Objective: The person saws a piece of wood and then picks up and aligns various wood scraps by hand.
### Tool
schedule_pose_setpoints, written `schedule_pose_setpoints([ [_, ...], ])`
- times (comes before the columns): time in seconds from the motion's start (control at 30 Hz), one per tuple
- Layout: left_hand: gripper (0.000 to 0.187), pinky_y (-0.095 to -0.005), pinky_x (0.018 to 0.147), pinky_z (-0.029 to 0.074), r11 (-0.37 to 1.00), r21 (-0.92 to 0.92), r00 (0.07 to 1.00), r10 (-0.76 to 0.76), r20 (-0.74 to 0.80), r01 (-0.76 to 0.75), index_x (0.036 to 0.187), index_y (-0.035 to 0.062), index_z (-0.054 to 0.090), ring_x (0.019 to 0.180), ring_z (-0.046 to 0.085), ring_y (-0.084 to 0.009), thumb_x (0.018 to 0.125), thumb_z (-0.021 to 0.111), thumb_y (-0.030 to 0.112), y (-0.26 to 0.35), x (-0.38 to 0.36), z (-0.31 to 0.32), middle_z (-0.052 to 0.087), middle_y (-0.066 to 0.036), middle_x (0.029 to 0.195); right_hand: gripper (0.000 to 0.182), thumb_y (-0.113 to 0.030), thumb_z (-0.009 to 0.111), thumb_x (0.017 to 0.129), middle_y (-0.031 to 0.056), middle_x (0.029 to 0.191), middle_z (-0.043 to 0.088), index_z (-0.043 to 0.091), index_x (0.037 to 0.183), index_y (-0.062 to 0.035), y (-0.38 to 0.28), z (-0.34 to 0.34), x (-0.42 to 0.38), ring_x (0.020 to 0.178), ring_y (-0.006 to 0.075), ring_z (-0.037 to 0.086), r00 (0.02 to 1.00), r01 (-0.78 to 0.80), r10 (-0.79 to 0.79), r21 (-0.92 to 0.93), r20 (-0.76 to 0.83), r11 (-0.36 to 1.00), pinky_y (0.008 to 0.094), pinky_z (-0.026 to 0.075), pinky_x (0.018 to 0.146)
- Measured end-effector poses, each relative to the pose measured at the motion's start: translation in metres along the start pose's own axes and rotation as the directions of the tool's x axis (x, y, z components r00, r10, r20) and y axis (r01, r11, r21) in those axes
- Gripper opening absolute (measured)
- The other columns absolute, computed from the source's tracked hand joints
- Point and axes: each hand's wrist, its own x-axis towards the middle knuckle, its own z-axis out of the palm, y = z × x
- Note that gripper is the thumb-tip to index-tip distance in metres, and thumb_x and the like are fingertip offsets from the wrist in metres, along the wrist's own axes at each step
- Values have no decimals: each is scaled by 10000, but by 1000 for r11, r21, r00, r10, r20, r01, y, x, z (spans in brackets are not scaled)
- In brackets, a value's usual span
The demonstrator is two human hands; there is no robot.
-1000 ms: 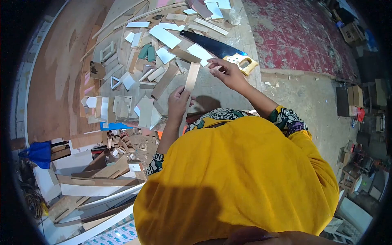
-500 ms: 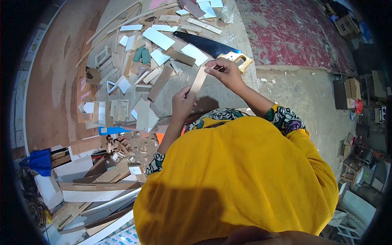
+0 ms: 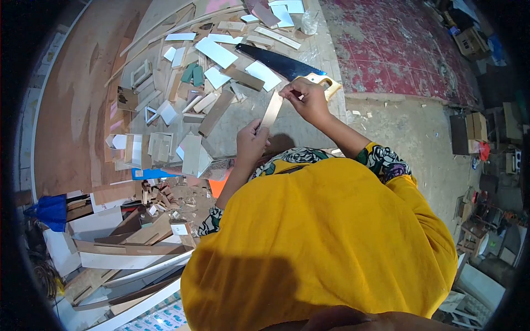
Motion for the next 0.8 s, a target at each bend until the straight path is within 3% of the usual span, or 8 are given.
schedule_pose_setpoints([
  [0.13, 193, -209, 511, 418, 999, 25, 999, -33, 20, 32, 940, -15, 597, 536, 510, -78, 831, 483, 97, 8, -2, 3, 571, -30, 675, 50, -60, 660, 733, 93, 758, 605, 622, 765, -58, 3, -1, -1, 637, 253, 597, 997, 74, -74, -104, 6, 992, 322, 470, 544],
  [0.2, 195, -213, 508, 423, 997, 32, 997, -65, 28, 64, 951, -13, 591, 539, 516, -79, 838, 483, 102, 9, -4, 5, 573, -33, 679, 69, -74, 634, 743, 94, 766, 586, 583, 788, -61, 2, -4, 0, 670, 282, 589, 971, 240, -231, -280, 66, 930, 353, 469, 557],
  [0.43, 225, -217, 495, 438, 996, -31, 996, -85, 30, 86, 971, -25, 605, 519, 530, -76, 822, 508, 113, 9, -4, 10, 600, -53, 673, 71, -35, 611, 765, 111, 757, 565, 547, 794, -46, 3, -8, 0, 648, 276, 576, 979, 202, -188, -280, 78, 939, 327, 452, 552],
  [0.53, 230, -215, 492, 436, 996, -42, 996, -79, 44, 81, 980, -29, 603, 516, 526, -77, 822, 511, 112, 11, -2, 12, 598, -53, 675, 67, -89, 593, 824, 68, 736, 563, 547, 808, -43, 11, -6, -3, 605, 196, 551, 996, 82, -73, -172, 56, 982, 277, 440, 562],
  [0.6, 233, -210, 500, 436, 997, -47, 997, -62, 36, 64, 993, -28, 600, 533, 527, -78, 826, 509, 108, 11, 0, 14, 596, -56, 688, 127, -147, 577, 869, 6, 721, 541, 548, 823, -32, 20, -1, -4, 614, 99, 504, 966, -258, 238, 286, 104, 923, 229, 427, 595],
  [0.63, 233, -210, 500, 436, 997, -46, 997, -63, 38, 65, 993, -28, 600, 533, 527, -78, 826, 509, 108, 13, 0, 14, 596, -56, 688, 127, -147, 577, 869, 6, 721, 541, 548, 823, -32, 20, -4, -2, 614, 99, 504, 966, -259, 240, 286, 102, 923, 229, 427, 595],
  [0.7, 241, -209, 512, 437, 995, -61, 996, -75, 56, 79, 1016, -25, 596, 556, 530, -79, 835, 505, 106, 18, 1, 15, 595, -57, 704, 127, -134, 562, 886, -30, 738, 528, 550, 837, -18, 18, -12, 3, 663, 48, 485, 853, -506, 474, 572, 219, 646, 204, 423, 629],
  [0.8, 243, -209, 520, 437, 990, -97, 993, -99, 59, 104, 1028, -22, 593, 570, 529, -78, 844, 504, 110, 17, 3, 14, 593, -53, 711, 95, -104, 575, 872, -17, 761, 554, 575, 874, -10, 23, -18, 4, 680, 43, 492, 865, -499, 447, 486, 228, 717, 190, 418, 629],
])
